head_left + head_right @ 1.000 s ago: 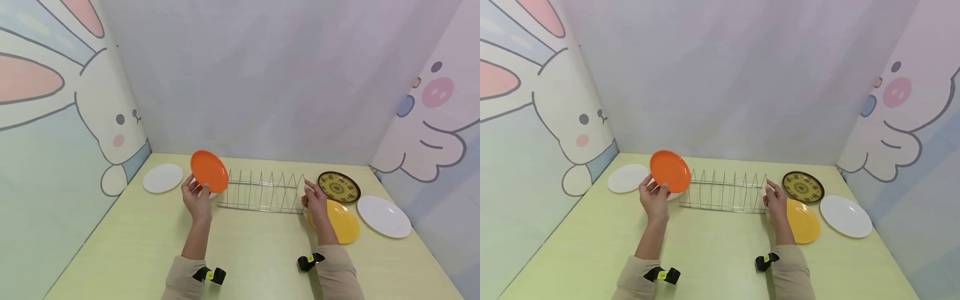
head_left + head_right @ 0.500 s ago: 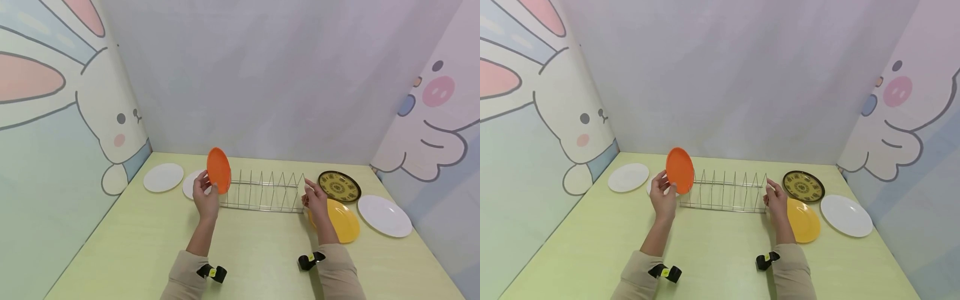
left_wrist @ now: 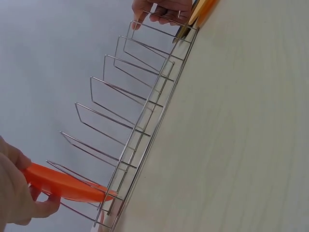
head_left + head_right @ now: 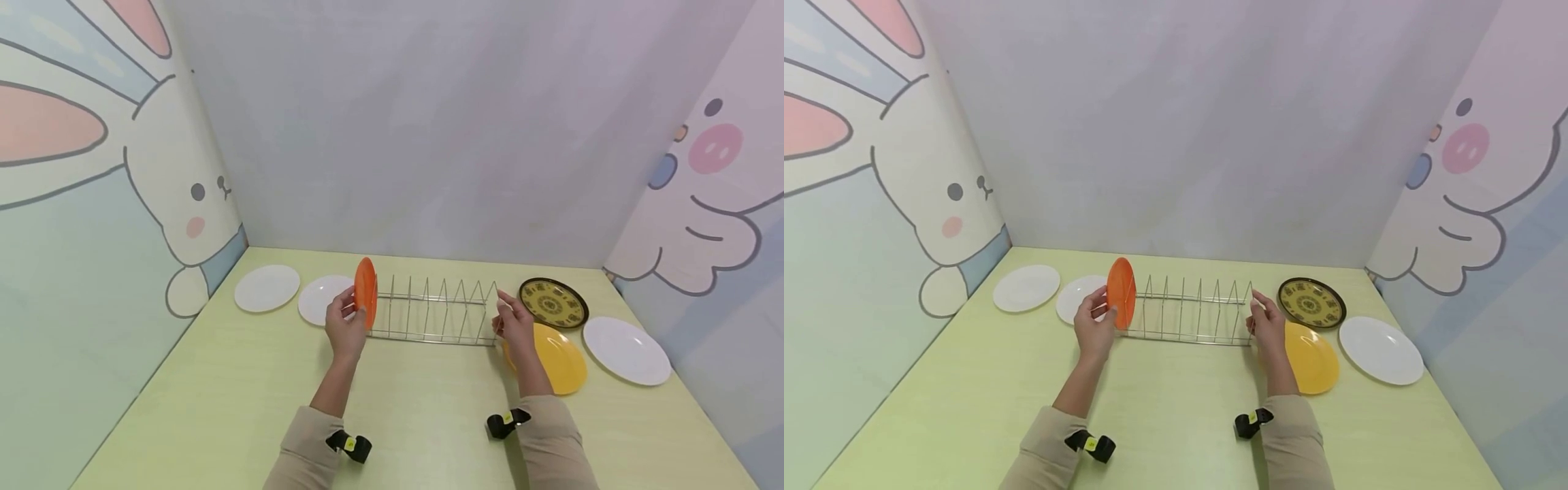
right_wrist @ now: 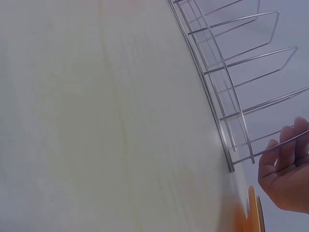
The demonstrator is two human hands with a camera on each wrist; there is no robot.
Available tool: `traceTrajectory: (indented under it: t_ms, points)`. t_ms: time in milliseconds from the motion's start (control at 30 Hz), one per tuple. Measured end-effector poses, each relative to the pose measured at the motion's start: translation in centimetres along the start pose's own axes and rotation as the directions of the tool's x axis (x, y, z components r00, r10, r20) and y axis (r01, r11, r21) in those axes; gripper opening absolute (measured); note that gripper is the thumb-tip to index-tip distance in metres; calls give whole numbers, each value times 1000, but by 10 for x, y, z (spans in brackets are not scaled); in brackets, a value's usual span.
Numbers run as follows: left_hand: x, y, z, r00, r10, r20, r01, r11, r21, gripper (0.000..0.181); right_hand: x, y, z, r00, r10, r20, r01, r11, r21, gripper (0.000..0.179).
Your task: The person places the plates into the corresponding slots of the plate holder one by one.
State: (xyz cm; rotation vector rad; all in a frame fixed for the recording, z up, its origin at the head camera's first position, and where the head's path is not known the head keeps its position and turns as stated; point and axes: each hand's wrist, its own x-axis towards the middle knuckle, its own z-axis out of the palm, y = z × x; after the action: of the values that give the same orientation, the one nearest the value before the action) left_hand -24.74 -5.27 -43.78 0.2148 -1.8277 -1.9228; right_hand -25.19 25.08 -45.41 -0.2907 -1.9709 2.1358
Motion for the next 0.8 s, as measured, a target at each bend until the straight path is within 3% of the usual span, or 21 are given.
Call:
traceTrajectory:
  t_ms: [267,500,633,800]
  points:
    - [9,-2,-2,997,-57,48,54,997,54,39,-8,-14,4,1000,16,10,-16,1000,-2,30]
    - [10,-2,-5,995,-81,63,76,994,78,38,1,0,0,1000,-1,2,1,1000,-21,36]
    - [8,0,-12,993,-76,86,69,995,78,40,-7,-11,5,1000,9,11,-9,1000,-5,38]
    - [5,4,-26,989,-66,132,58,997,57,43,-4,-7,4,1000,18,14,-18,1000,4,41]
